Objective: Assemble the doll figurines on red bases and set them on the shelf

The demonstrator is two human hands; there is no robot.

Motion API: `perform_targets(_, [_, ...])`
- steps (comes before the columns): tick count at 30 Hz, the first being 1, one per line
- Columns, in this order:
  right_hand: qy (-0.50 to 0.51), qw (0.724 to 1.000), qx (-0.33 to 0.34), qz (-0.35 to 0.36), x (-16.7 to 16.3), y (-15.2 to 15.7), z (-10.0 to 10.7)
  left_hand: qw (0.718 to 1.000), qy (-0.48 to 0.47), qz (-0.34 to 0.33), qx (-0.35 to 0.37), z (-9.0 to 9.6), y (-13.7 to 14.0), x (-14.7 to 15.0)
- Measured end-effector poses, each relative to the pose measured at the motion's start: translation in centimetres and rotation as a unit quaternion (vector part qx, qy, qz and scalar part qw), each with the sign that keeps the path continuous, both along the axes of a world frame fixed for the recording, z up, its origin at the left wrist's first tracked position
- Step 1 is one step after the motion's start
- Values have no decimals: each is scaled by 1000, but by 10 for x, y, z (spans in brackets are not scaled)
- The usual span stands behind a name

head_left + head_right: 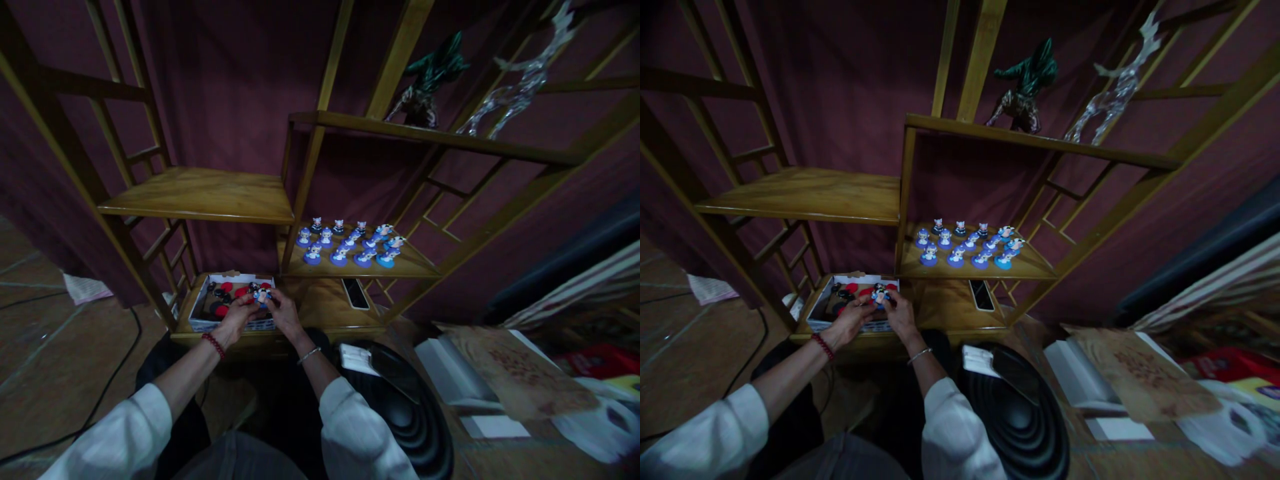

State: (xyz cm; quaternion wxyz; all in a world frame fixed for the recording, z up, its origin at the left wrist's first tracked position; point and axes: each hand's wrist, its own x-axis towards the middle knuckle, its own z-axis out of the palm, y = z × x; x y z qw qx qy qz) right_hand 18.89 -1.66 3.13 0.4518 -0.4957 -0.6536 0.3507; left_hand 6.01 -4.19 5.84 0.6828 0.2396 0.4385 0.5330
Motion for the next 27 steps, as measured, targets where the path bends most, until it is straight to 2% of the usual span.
perform_targets(12, [2,1000,6,3,21,-19,11,1000,-6,-20,-6,9,-14,15])
perform_targets(22, [38,999,20,24,44,-35,10,999,-35,-22,-15,16,-28,34])
perform_targets(27, [47,999,23,1,59,-48,18,998,-34,-49,-21,19,-32,48])
